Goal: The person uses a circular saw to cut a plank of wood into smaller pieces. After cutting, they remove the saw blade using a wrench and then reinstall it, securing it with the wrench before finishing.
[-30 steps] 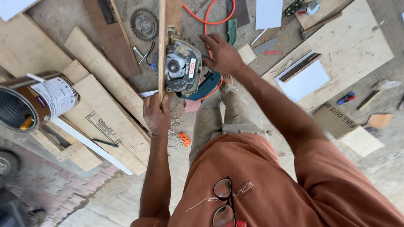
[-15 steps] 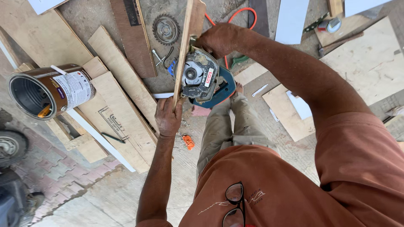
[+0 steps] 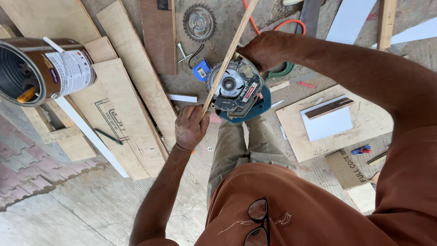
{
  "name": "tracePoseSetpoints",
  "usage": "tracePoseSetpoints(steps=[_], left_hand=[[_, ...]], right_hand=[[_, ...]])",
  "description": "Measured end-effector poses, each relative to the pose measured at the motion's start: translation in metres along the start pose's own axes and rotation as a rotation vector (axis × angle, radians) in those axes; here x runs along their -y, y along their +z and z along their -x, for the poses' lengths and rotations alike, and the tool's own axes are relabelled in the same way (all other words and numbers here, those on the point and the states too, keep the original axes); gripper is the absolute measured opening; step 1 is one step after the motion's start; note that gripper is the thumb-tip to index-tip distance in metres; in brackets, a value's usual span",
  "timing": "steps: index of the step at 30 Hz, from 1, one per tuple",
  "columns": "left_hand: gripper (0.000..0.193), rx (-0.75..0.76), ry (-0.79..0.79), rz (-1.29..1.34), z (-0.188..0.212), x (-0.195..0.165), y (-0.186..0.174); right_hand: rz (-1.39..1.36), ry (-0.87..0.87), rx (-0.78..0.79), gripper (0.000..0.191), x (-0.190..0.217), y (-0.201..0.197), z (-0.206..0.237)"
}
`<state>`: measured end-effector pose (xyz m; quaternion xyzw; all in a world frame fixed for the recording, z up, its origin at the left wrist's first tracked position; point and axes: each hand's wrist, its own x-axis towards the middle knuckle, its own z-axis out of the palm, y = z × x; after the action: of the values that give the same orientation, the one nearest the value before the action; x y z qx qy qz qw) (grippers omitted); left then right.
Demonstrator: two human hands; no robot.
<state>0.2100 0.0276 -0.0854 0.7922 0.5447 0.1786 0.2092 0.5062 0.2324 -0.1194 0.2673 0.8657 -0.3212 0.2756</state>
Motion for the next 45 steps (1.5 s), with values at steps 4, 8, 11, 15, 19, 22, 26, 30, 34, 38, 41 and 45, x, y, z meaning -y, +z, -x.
tracePoseSetpoints(steps=[4, 8, 11, 15, 19, 22, 26, 30, 34, 38, 41, 45], left_hand=[[0.030, -0.010, 0.011, 0.038, -0.001, -0.002, 0.000], [0.029, -0.007, 0.000, 0.055, 0.002, -0.002, -0.002], [0.028, -0.017, 0.086, 0.011, -0.007, 0.009, -0.007], [0.026, 0.066, 0.271, -0.110, -0.053, 0.048, -0.015], [0.030, 0.122, 0.350, -0.249, -0.098, 0.062, -0.025], [0.045, 0.117, 0.241, -0.225, -0.112, 0.015, -0.013], [0.083, -0.006, 0.147, -0.131, -0.131, -0.072, 0.033], [0.087, -0.083, 0.087, -0.107, -0.142, -0.096, 0.051], [0.085, 0.021, 0.065, -0.089, -0.133, -0.086, 0.047], [0.077, -0.008, 0.090, -0.134, -0.130, -0.085, 0.047], [0.077, -0.020, 0.091, -0.190, -0.131, -0.087, 0.043], [0.076, -0.059, 0.139, -0.193, -0.133, -0.087, 0.044]], right_hand=[[0.029, -0.024, 0.032, 0.094, -0.002, 0.002, 0.000], [0.036, -0.017, 0.089, 0.085, -0.008, 0.009, -0.006], [0.027, -0.003, 0.018, 0.079, -0.011, 0.022, 0.002], [0.090, -0.063, -0.555, 0.074, 0.001, 0.056, 0.033], [0.200, 0.112, -0.895, 0.083, 0.026, 0.086, 0.046], [0.115, 0.142, -0.931, 0.080, 0.034, 0.097, 0.045], [0.121, 0.125, -0.823, 0.077, 0.031, 0.100, 0.038], [0.231, 0.078, -0.885, 0.051, 0.026, 0.104, 0.034], [0.319, 0.027, -0.777, 0.050, 0.018, 0.108, 0.032], [0.326, -0.041, -0.952, 0.055, 0.010, 0.109, 0.032], [0.274, -0.016, -0.905, 0.054, 0.011, 0.111, 0.039], [0.038, 0.178, -1.009, 0.043, 0.009, 0.115, 0.063]])
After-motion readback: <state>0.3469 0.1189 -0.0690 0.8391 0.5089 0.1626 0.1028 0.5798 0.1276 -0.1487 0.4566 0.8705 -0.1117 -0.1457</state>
